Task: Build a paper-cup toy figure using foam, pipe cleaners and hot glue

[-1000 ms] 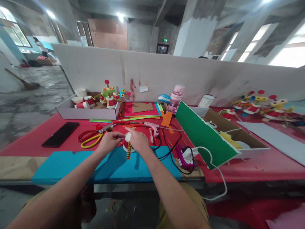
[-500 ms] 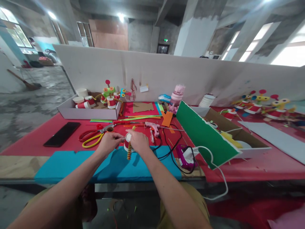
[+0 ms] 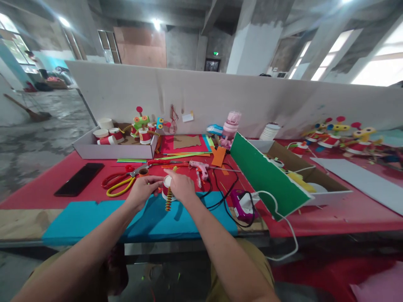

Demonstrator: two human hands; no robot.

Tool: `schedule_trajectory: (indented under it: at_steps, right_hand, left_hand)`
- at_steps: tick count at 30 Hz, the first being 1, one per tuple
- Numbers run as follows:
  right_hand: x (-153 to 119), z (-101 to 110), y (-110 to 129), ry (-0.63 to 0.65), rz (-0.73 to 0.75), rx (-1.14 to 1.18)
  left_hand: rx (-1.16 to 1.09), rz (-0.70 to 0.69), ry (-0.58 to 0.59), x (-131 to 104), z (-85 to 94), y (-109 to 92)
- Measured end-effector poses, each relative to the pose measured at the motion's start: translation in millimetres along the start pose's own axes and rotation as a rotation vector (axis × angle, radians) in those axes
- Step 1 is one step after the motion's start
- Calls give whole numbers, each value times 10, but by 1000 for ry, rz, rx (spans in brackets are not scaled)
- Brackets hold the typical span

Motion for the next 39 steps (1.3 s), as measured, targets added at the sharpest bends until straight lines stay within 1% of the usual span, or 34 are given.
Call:
schedule_trajectory:
  at_steps: [2,5,7,9,11,14,20,24,29,31,33,36,39]
  right_hand:
    - [-3,-5,-4,4,-4,-2]
    - [-4,-22,-6,-10,-2,-7]
    - [-5,-31,-3,-14,-1,-15]
    - [-8,-35,3,-9,-6,-26]
    - [-11,-37,9,-8,-14,-38]
    - [-14,-43,16,-23,-9,-42]
    - [-14,-44,22,-25,-8,-51]
    - [-17,-34,22,-27,-3,-39]
    - [-1,-65,2,-14,1,-49]
    - [5,-73,-4,-16,2,-38]
    - [7,-70,-4,-21,-2,-21]
    - [3,-57,2,-14,-13,-4]
    - [-1,-49,3,2,-23,1]
  left_hand:
    - [88,-72,4,-23,27,19]
    - [174,-144,-40,-67,40,55]
    - [175,-166,-53,-90,37,62]
    - [154,-179,-40,-94,37,51]
    - [125,-192,-2,-75,45,32]
    - [69,-192,85,-11,65,27]
    - [-124,-94,249,140,79,139]
    - [-134,-108,291,180,85,183]
    - [-69,-176,267,107,73,160]
    - [-55,-177,247,60,61,155]
    - [-60,-151,178,18,56,159]
    - [-24,-125,29,-41,53,174]
    - [71,-176,-61,-105,37,183]
Point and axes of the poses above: each hand's wrist, its own x-axis towards the middle knuckle, its own z-axis out of the back of the hand, y = z × x, the point moved 1 cm from there along x, towards the middle knuckle, and after that the axes turned 9 degrees about -y, right-handed, at the moved point
